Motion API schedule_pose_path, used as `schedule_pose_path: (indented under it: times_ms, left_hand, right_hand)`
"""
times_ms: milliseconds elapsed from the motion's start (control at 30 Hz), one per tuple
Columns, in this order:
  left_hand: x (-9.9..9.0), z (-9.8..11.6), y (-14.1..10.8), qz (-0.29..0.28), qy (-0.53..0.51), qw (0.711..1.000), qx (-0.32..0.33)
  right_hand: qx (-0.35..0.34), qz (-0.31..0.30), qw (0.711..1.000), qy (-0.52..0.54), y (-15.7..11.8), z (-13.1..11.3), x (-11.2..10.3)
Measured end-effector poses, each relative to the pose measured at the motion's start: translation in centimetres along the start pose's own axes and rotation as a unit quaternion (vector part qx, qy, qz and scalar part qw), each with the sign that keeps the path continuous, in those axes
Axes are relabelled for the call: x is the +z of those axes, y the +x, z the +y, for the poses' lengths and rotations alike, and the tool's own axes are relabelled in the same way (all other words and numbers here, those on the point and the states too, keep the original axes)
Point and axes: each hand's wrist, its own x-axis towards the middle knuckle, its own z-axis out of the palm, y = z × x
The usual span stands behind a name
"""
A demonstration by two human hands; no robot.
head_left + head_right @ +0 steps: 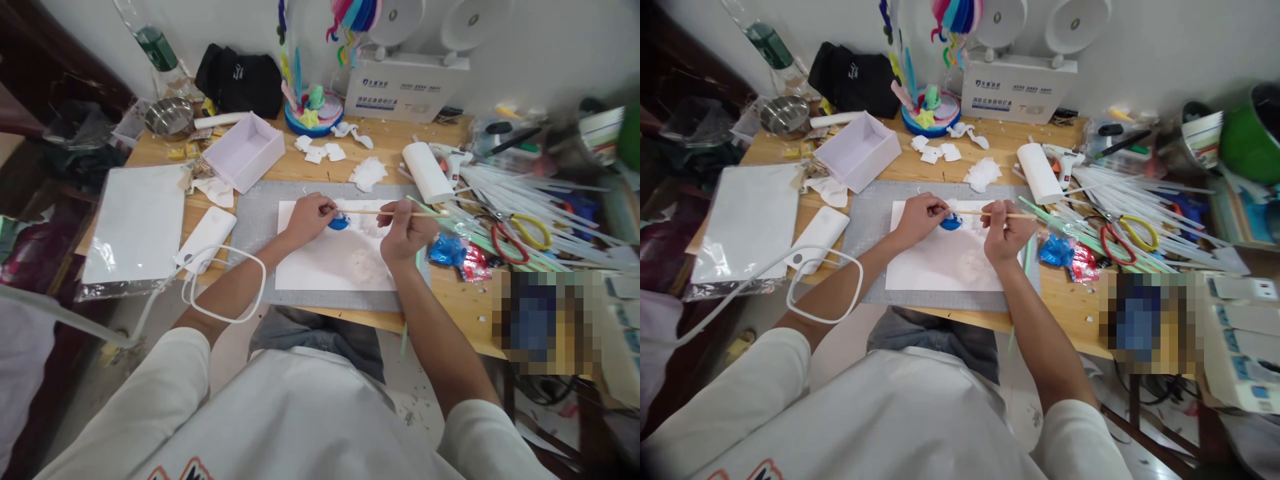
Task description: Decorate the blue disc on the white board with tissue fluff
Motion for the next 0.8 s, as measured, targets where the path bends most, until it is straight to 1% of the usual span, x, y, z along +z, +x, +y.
schedule_pose_path:
  times_ms: [67, 133, 267, 333, 800]
  left_hand:
    - [-0.02, -0.05, 0.06, -0.002, -0.002, 1.000, -0.003]
    - [-0.06, -0.11, 0.14, -0.004, -0.006, 1.000, -0.003]
    - [-0.16, -0.14, 0.24, -0.015, -0.010, 1.000, 0.003]
    - [-0.20, -0.12, 0.26, -0.018, -0.002, 1.000, 0.005]
    - [-0.35, 0.05, 0.23, -0.021, 0.000, 1.000, 0.006]
  right_hand:
    - [-0.028, -0.032, 0.998, -0.037, -0.40, 0.17, -0.11]
    - [-0.037, -0.035, 0.997, -0.053, -0.61, 0.46, -0.15]
    - [0.007, -0.034, 0.998, -0.057, -0.64, 0.81, -0.14]
    - [0.016, -0.034, 0.998, -0.056, -0.60, 0.79, -0.13]
    - [-0.013, -0.067, 0.996, -0.054, -0.38, 0.55, -0.16]
